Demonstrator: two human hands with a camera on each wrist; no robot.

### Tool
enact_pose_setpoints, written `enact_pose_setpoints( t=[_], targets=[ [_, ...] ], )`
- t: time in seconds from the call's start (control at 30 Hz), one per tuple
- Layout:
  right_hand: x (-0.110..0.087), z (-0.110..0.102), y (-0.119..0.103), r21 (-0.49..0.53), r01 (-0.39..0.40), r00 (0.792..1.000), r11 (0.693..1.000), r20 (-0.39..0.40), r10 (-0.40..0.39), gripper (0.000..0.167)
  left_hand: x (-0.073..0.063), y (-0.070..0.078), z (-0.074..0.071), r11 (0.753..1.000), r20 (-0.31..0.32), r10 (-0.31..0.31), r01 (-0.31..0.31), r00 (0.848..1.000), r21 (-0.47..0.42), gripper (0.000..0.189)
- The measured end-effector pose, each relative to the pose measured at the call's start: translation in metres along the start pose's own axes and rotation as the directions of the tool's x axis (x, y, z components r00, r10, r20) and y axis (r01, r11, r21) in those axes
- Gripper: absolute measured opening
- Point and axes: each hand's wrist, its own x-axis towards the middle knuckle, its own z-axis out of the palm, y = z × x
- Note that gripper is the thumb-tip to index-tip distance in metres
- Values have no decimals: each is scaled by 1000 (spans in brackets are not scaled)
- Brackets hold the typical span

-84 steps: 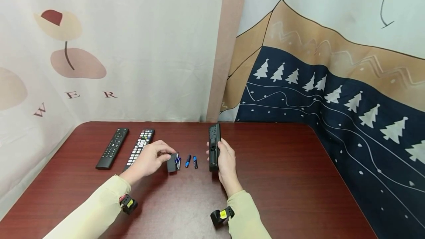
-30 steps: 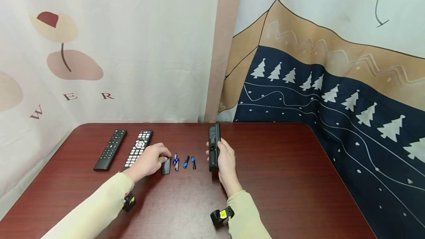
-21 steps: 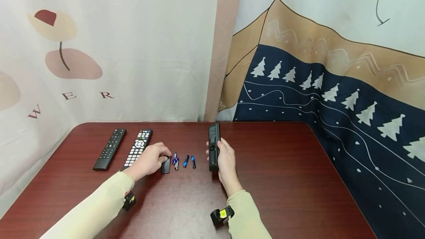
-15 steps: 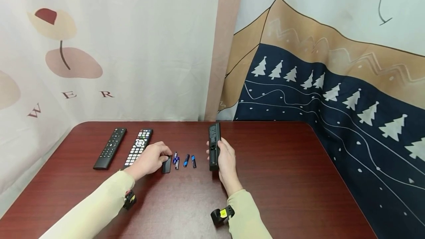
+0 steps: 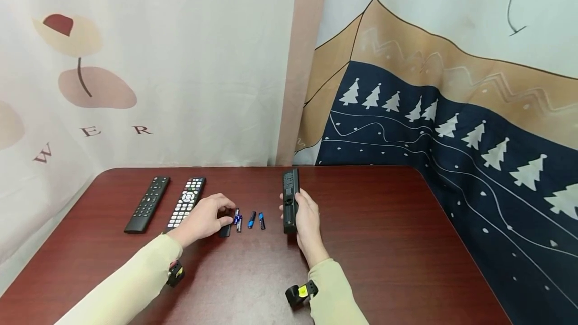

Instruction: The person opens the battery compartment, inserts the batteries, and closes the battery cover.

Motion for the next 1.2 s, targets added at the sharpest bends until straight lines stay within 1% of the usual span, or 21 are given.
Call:
enact_pose_setpoints(
  t=[0.13, 0.23, 0.37, 0.53, 0.9, 1.2],
  targets=[
    [1, 0, -2, 6, -7, 1000, 1000, -6, 7, 46, 2, 0, -2, 1000, 11, 29, -29, 1000, 4, 30],
    [2, -1, -3, 9, -8, 1000, 1000, -11, 8, 45, 3, 1, -3, 999, 31, 51, -51, 998, 11, 33],
    [2, -1, -2, 9, -4, 1000, 1000, -11, 4, 45, 5, 1, -2, 998, 54, 61, -63, 997, 26, 35],
    [2, 0, -1, 1, 8, 1000, 1000, -3, -8, 46, 6, 2, 0, 998, 58, 51, -52, 997, 30, 32],
    [3, 0, -2, 4, 0, 1000, 1000, -9, 0, 46, 8, 2, 1, 999, 51, 41, -42, 998, 22, 28],
    [3, -1, -1, 12, -19, 1000, 1000, -18, 20, 46, 8, 3, 3, 1000, 72, 16, -17, 997, 18, 26]
  ],
)
